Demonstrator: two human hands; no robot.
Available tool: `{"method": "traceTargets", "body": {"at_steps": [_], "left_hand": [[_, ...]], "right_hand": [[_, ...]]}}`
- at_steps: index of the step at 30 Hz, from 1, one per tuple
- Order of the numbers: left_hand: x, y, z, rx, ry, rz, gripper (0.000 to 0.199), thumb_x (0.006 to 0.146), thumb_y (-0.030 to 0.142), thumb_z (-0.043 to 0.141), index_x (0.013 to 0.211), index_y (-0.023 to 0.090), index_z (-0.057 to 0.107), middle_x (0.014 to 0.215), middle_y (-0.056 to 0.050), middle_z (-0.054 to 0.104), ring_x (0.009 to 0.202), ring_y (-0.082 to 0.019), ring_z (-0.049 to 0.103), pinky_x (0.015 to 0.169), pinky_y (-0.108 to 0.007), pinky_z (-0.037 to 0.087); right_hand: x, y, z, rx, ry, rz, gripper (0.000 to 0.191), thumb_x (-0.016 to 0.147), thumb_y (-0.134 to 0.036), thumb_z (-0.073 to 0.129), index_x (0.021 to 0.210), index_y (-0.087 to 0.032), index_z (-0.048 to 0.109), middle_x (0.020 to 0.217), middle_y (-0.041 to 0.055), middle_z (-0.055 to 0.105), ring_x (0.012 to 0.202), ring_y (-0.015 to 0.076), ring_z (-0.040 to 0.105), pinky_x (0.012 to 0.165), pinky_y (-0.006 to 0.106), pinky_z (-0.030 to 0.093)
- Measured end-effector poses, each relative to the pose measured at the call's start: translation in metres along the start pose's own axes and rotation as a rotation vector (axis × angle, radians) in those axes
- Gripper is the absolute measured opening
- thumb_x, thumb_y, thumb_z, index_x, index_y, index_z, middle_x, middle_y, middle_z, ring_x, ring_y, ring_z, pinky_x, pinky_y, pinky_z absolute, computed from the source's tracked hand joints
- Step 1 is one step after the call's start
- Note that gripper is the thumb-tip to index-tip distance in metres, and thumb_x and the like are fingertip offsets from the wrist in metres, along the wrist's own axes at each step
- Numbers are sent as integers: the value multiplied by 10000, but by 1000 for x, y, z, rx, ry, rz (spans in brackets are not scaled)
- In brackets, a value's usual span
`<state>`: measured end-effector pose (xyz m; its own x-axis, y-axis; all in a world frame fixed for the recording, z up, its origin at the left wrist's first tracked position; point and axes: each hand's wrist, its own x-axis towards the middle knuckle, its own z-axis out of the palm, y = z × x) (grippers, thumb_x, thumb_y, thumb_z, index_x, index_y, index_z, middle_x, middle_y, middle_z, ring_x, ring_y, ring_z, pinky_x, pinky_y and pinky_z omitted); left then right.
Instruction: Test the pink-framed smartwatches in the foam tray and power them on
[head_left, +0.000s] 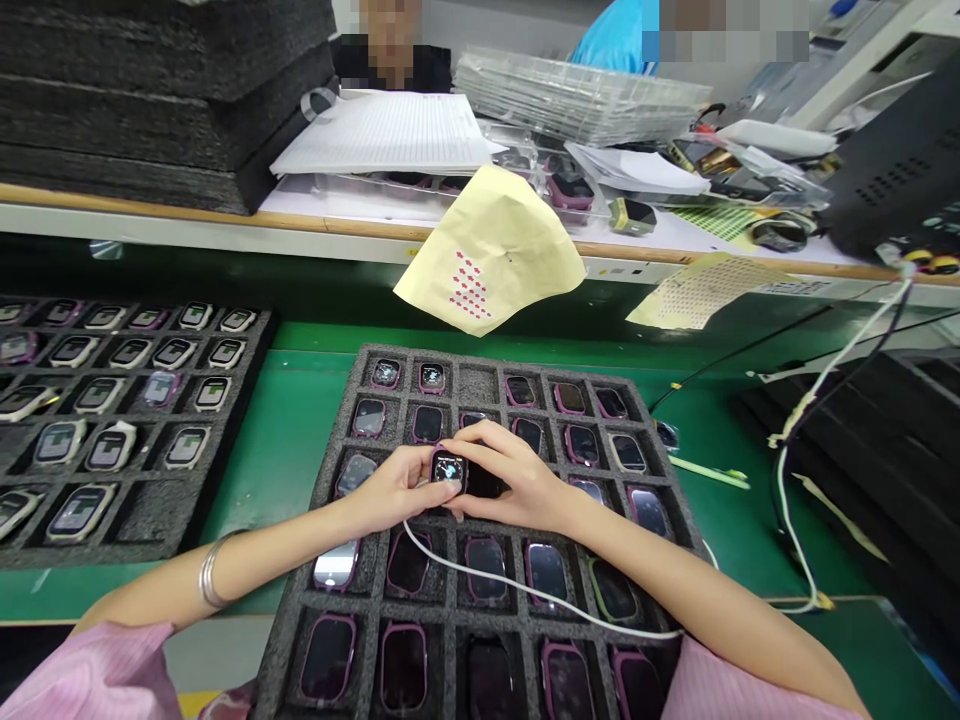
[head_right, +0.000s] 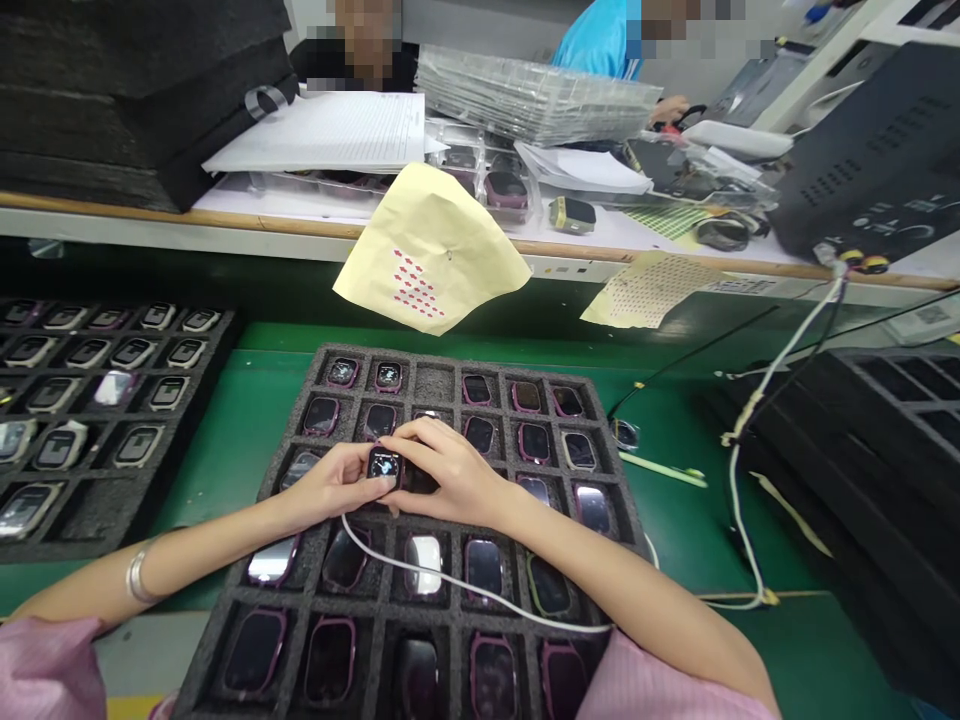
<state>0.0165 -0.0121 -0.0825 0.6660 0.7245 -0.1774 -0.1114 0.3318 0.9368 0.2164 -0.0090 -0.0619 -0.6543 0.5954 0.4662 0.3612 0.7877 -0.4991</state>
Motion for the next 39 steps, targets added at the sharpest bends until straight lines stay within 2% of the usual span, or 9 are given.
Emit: {"method": "traceTargets", "body": {"at_steps": [3,7,11,15,21,26,31,35,39], "left_hand": [[1,-1,1,24,34,4,317,788,415,676,872,123,586,732,-12,605,666,-138,554,625,-250,428],[4,-4,2,151,33,25,383,801,421,661,1044,141,565,868,-24,610,776,-158,564,707,-277,454],[8,-3,3,156,39,-63,470,733,431,726,1060,151,536,870,-13,602,652,-106,513,564,-225,405],[10,0,5,117,36,-111,412,762,421,696,1032,157,532,782,21,590,502,-49,405,436,-186,281],[8,1,4,91,-7,-120,423,755,387,708,1043,152,507,764,32,588,406,-15,361,374,-179,251],[12,21,12,153,-14,-197,321,757,366,688,917,156,506,771,10,614,382,-16,389,336,-175,210],[35,27,27,104,-4,-151,271,717,273,700,857,148,504,753,-10,646,388,-22,404,351,-174,244],[50,13,29,67,-36,-131,240,693,243,709,798,130,525,728,-26,660,370,-15,392,343,-169,232],[50,3,27,70,-45,-99,250,709,252,712,832,120,539,816,-53,680,379,-10,409,346,-158,287]], "right_hand": [[2,-5,0,-109,-30,7,477,860,-326,654,1271,-136,506,1060,146,614,934,241,590,797,403,513],[10,-3,-15,-210,-157,38,390,833,-323,660,1157,-120,584,1039,150,636,951,272,581,823,442,483],[22,32,-35,-11,-96,153,366,794,-347,701,1094,-162,602,982,87,649,875,214,611,788,356,508],[29,74,-40,-150,27,356,324,830,-364,664,1063,-145,616,921,79,624,800,210,603,743,365,519],[24,84,-61,-221,-178,300,407,823,-347,680,1191,-183,621,1136,124,579,1057,295,562,916,468,467],[10,87,-97,-328,-395,404,315,859,-300,631,1137,-155,663,1018,112,589,983,279,589,883,439,483],[5,96,-97,-274,-470,381,431,800,-331,702,1193,-163,645,956,77,561,902,241,600,811,360,515],[2,100,-93,-273,-432,366,411,770,-293,729,1154,-162,661,921,73,552,832,241,596,745,360,516],[-8,92,-96,-265,-302,351,381,823,-385,681,1117,-147,636,1041,110,566,929,263,594,815,396,505]]}}
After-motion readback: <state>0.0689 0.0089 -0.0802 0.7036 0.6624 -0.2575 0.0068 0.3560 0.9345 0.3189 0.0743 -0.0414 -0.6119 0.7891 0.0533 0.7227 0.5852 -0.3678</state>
